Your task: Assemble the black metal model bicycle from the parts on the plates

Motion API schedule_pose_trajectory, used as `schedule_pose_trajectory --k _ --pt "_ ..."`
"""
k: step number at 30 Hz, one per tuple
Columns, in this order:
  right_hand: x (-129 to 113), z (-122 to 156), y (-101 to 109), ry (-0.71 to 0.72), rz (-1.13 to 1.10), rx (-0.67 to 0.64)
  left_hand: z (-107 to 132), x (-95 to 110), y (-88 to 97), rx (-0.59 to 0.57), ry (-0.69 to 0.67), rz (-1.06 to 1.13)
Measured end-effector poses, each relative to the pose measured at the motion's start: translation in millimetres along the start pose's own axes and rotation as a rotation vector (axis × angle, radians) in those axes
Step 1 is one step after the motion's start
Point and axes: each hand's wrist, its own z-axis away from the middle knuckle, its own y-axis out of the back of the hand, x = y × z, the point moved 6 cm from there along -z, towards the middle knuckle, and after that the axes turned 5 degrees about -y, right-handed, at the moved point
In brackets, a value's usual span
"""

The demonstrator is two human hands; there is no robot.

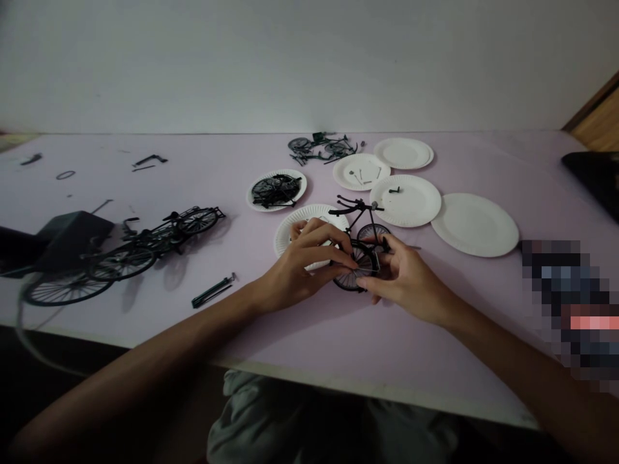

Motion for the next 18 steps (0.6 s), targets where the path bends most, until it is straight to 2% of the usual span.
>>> schedule_pose_trajectory --k 5,11,18 --pt "0.8 -0.6 1.0 -0.007 0.002 -0.004 -0.4 1.6 -0.9 -0.025 -0.028 0.006" --pt "4.8 -0.9 0.5 -0.005 0.002 -0.034 -1.1 -1.6 -1.1 -0.036 0.015 0.016" --pt "-1.1 0.0 -2.8 0.014 -0.019 -0.064 -0.9 4.9 0.6 -0.038 -0.093 0.028"
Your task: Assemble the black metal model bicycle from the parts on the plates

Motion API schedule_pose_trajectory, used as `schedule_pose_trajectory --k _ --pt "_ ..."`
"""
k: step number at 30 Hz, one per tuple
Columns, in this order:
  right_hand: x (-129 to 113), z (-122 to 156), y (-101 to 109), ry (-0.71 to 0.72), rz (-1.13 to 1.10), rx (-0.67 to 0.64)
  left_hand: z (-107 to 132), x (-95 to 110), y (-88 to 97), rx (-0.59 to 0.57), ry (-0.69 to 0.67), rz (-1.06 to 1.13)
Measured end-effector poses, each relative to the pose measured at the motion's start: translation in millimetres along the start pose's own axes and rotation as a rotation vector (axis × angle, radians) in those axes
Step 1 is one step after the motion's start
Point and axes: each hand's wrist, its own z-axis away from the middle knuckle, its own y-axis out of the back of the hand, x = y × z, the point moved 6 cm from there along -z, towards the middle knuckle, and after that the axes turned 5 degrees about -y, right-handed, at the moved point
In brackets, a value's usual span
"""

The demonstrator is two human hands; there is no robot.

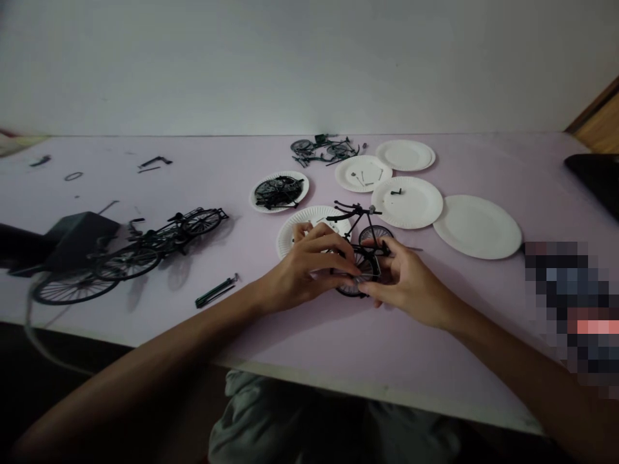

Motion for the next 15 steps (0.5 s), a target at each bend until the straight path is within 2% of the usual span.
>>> schedule_pose_trajectory --k 4,12,15 --pt "-0.1 1.2 -0.8 -0.026 0.044 0.006 -1.7 0.1 1.8 0.018 -0.019 -0.082" --pt "5.0 -0.5 5.4 -0.064 0.146 0.048 0.1 4.5 5.9 -0.068 -0.127 -0.224" --pt "5.4 -0.2 4.8 -0.08 0.135 0.048 0.5 9.2 4.2 -0.066 -0.172 -0.27"
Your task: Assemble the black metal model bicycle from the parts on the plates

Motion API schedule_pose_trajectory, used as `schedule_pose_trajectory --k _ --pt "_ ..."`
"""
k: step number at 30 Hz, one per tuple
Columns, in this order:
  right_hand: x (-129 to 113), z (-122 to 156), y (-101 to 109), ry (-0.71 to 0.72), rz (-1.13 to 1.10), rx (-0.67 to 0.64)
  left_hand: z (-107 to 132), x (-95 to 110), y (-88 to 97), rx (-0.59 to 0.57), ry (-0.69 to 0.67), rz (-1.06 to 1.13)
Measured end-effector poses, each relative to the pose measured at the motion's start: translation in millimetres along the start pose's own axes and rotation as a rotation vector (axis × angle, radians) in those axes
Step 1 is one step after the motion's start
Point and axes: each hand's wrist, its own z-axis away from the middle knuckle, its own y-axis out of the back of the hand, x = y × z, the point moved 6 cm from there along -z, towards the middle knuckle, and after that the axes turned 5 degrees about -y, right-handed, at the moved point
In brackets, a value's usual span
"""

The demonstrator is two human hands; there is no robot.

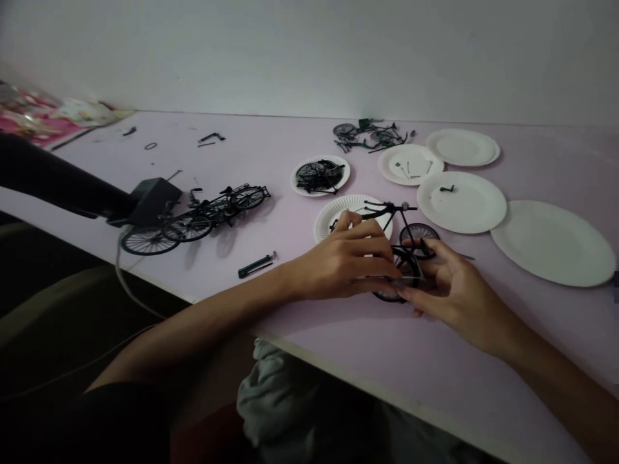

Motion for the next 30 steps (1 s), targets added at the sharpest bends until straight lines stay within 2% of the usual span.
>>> schedule_pose_trajectory --k 8,13,17,22,26,30 --pt "4.7 -0.9 2.6 0.002 0.033 0.025 1.4 -1.7 5.3 -0.004 -0.029 0.006" --pt "5.8 0.3 1.1 -0.048 0.002 0.031 0.5 1.8 0.6 -0.01 -0.052 -0.003" --pt "2.9 0.0 0.4 -0.012 -0.001 0.001 -0.6 3.8 -0.4 -0.005 -0.053 -0.055" --pt "0.1 0.8 2.8 0.005 0.035 0.024 1.1 0.6 3.8 -0.03 -0.046 -0.02" --pt "-1.3 1.1 0.3 0.02 0.012 0.003 0.7 4.0 1.0 -0.025 -0.078 -0.025" --pt "-1.8 -1.4 0.5 0.058 0.023 0.006 -0.5 3.8 -0.8 -0.029 -0.051 -0.069"
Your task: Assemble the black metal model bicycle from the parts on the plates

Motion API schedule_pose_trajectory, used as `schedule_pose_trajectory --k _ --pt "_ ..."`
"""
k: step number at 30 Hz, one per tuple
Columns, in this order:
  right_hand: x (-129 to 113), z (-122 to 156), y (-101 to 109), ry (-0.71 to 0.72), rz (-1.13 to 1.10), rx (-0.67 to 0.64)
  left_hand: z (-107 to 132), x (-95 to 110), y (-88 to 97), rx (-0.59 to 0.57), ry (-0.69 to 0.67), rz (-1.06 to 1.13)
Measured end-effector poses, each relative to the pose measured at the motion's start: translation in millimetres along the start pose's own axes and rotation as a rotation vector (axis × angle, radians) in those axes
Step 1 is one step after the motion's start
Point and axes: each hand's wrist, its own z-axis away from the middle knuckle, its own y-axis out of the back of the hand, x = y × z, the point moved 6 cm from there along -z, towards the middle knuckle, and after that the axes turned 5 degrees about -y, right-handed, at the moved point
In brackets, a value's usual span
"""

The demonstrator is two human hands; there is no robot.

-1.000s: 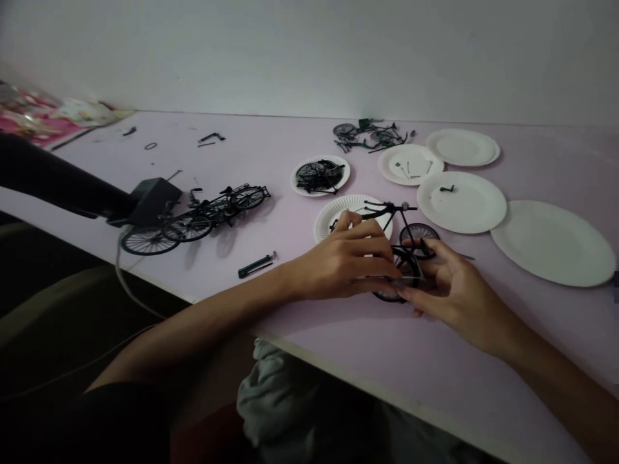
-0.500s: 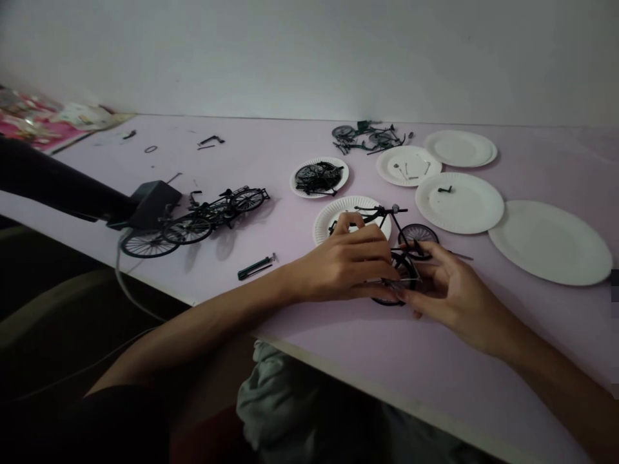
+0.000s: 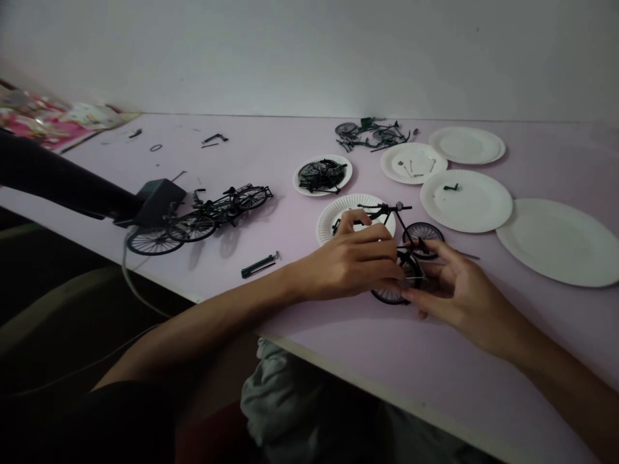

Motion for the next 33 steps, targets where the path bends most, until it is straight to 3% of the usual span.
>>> schedule_pose_trajectory --k 8,21,29,33 --pt "6.0 -0.3 1.3 -0.019 -0.005 -0.006 2.1 -6.0 0.0 -0.041 0.005 0.055" --pt "4.6 0.3 -0.6 -0.08 -0.045 0.027 1.9 -3.1 3.8 0.051 -0.005 0.03" --pt "4.6 -0.2 -1.3 -0.062 -0.125 -0.012 1.5 -1.9 1.9 0.035 0.01 0.012" --pt "3.0 0.5 -1.9 -0.048 -0.186 -0.041 0.1 -0.2 1.5 0.091 -0.008 0.009"
